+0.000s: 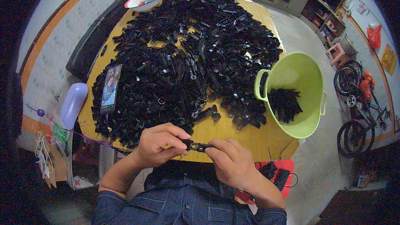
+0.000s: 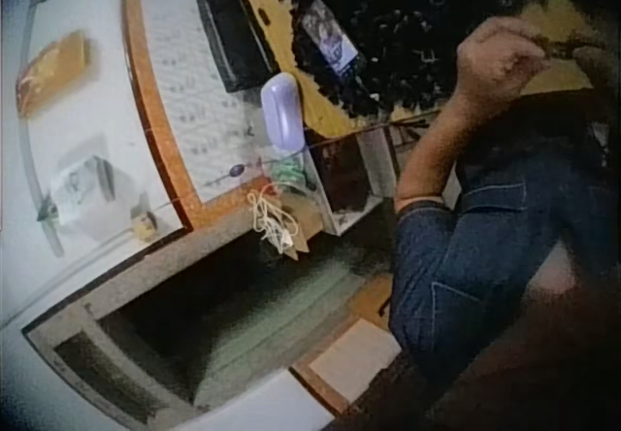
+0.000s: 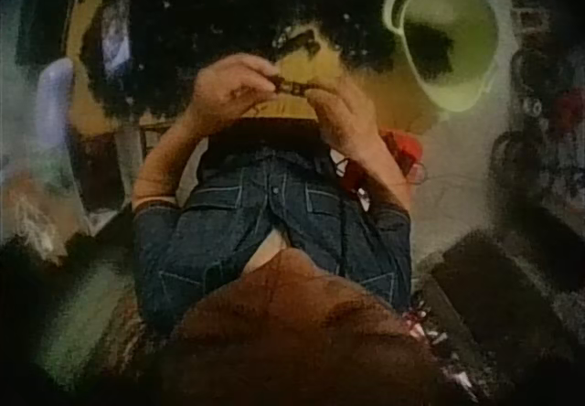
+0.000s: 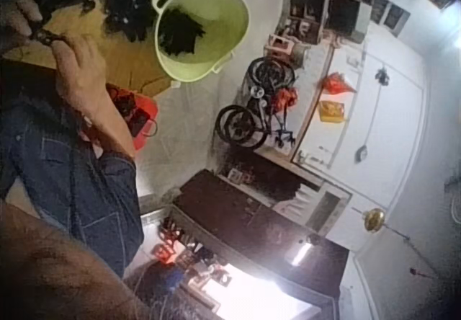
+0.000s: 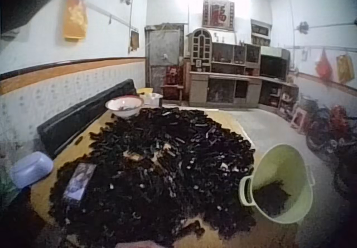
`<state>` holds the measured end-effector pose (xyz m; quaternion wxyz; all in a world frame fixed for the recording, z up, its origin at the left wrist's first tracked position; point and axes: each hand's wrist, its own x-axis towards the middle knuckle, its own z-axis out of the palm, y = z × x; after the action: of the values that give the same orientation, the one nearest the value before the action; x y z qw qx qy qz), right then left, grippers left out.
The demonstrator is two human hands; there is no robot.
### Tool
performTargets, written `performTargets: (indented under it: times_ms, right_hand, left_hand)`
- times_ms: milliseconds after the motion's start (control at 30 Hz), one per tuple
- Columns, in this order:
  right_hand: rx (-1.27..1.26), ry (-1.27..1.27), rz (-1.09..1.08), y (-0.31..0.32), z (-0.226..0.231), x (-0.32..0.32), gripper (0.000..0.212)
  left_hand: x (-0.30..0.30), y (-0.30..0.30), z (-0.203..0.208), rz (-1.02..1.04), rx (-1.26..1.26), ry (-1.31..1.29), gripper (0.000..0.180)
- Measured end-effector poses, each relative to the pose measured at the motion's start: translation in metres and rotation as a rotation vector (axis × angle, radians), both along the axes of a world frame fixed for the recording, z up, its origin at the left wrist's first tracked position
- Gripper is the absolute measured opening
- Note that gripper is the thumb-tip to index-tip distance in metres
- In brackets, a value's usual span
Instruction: Joining small black plastic components together and placing them into a bucket.
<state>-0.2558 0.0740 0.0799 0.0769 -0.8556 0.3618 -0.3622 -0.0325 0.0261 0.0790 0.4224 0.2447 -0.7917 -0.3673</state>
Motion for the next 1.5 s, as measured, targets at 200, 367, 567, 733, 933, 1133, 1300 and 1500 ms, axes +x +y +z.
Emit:
performTargets:
  times_ms: [200, 367, 567, 733, 933, 1133, 1300, 1500]
  right_hand:
    - [-0.045, 0.118, -0.021, 0.003, 0.005, 0.001, 0.036]
    - [0.036, 0.124, 0.009, 0.004, -0.003, -0.001, 0.031]
    - [-0.01, 0.064, 0.15, 0.01, -0.019, 0.021, 0.029]
    - [0.02, 0.092, 0.044, 0.024, -0.028, 0.015, 0.025]
    - [0.399, 0.123, -0.372, 0.016, -0.029, 0.001, 0.018]
    - [0.059, 0.37, -0.696, -0.011, -0.033, -0.036, 0.029]
    - [-0.044, 0.427, -0.529, -0.026, -0.034, -0.035, 0.029]
    - [0.117, 0.107, -0.298, -0.028, -0.045, -0.029, 0.037]
  left_hand:
    - [-0.001, -0.001, 0.004, -0.011, -0.294, -0.131, 0.009]
    - [-0.001, 0.0, 0.0, -0.085, -0.441, -0.218, 0.018]
    - [-0.032, 0.01, -0.013, -0.378, 1.094, 0.405, 0.086]
    - [-0.058, 0.014, -0.027, -0.482, 1.034, 0.346, 0.075]
    - [-0.075, -0.032, -0.031, 0.281, -0.138, -0.226, 0.019]
    - [-0.085, -0.044, -0.04, 0.36, -0.617, -0.704, 0.012]
    - [-0.077, -0.034, -0.031, 0.35, -0.513, -0.591, 0.011]
    - [-0.038, -0.026, -0.013, 0.428, -0.071, -0.25, 0.018]
